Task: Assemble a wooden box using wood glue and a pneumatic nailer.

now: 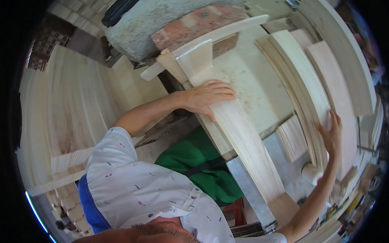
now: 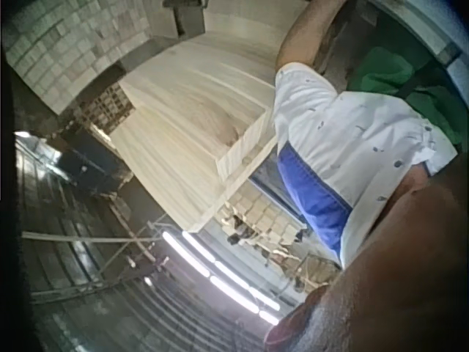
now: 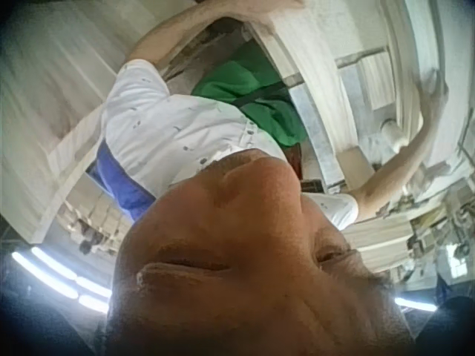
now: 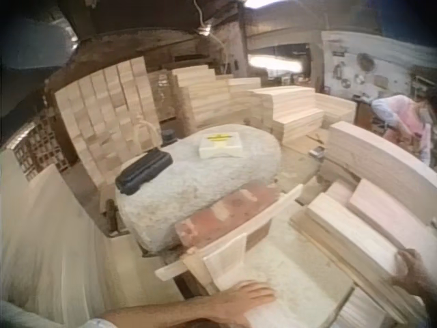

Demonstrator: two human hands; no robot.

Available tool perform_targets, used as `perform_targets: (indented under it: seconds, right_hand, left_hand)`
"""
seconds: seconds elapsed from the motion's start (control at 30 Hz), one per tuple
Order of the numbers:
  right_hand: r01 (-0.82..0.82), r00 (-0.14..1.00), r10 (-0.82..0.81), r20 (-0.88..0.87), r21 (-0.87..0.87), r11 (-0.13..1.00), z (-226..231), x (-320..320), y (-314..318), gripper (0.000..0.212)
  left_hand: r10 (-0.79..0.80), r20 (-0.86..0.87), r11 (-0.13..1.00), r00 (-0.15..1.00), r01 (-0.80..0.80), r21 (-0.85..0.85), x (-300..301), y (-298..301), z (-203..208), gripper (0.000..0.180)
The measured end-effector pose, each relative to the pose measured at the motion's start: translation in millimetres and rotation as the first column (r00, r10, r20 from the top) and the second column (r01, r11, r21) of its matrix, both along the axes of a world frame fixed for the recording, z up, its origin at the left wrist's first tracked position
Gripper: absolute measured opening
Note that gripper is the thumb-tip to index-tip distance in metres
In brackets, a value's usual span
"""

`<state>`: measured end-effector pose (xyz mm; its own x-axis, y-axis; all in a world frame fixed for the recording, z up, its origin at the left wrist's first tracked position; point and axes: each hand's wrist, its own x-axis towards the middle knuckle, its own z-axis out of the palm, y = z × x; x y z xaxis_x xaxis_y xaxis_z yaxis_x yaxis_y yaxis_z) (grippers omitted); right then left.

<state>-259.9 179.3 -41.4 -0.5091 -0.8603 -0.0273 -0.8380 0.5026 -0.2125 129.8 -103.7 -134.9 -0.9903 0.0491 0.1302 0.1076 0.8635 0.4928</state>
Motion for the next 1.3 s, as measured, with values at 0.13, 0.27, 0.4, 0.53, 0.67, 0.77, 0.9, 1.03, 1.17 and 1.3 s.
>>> perform_targets:
  seconds: [0.13, 0.27, 0.4, 0.53, 0.67, 0.77, 0.9, 1.03, 1.17, 1.3]
  right_hand:
    - [0.146, 0.989, -0.147, 0.010, 0.066, 0.987, -0.5, 0.5, -15.4, 0.074]
    - [0.136, 0.991, -0.132, -0.038, 0.167, 0.977, 10.5, 12.0, -26.7, 0.077]
    - [0.175, 0.983, -0.179, 0.032, 0.099, 0.980, 16.1, 13.1, -24.6, 0.075]
    - [0.112, 0.993, -0.112, 0.027, 0.014, 0.994, 45.1, 38.5, -29.3, 0.070]
    - [0.069, 0.997, -0.074, -0.033, -0.122, 0.990, 94.7, 89.1, -20.1, 0.065]
    - [0.061, 0.994, -0.077, -0.078, -0.189, 0.980, 111.7, 139.8, 9.6, 0.065]
    - [0.052, 0.998, -0.056, -0.011, -0.234, 0.971, 106.9, 209.8, 40.9, 0.074]
    - [0.087, 0.994, -0.069, 0.090, -0.209, 0.974, 94.0, 253.3, 44.2, 0.074]
    - [0.066, 0.988, -0.033, 0.154, -0.214, 0.975, 76.2, 265.6, 37.0, 0.073]
    - [0.054, 0.987, -0.023, 0.159, -0.194, 0.980, 73.3, 275.2, 30.3, 0.073]
  left_hand:
    - [0.000, -0.006, 1.000, 1.000, 0.000, 0.021, 6.0, -0.5, 1.1, 0.092]
    - [0.006, 0.019, 0.999, 1.000, -0.007, 0.050, 5.5, -0.5, 0.6, 0.094]
    - [0.003, -0.002, 1.000, 1.000, -0.003, 0.026, 3.5, 2.1, 0.7, 0.095]
    - [0.003, 0.005, 1.000, 1.000, -0.003, 0.017, 7.0, 0.4, -1.9, 0.095]
    - [0.002, 0.030, 1.000, 1.000, -0.003, 0.014, 8.7, -0.2, -0.6, 0.094]
    - [0.009, -0.021, 0.999, 1.000, -0.008, 0.034, 10.2, 0.2, -5.3, 0.093]
    - [0.005, -0.032, 1.000, 0.999, -0.005, -0.007, 9.9, 0.7, -6.1, 0.092]
    - [0.002, -0.083, 0.999, 0.997, -0.005, -0.038, 6.8, -1.2, -16.8, 0.090]
    - [0.003, -0.063, 0.998, 0.998, -0.007, -0.064, 6.3, -0.3, -11.5, 0.087]
    - [0.008, 0.013, 1.000, 1.000, -0.007, -0.021, 9.4, 0.9, -0.7, 0.087]
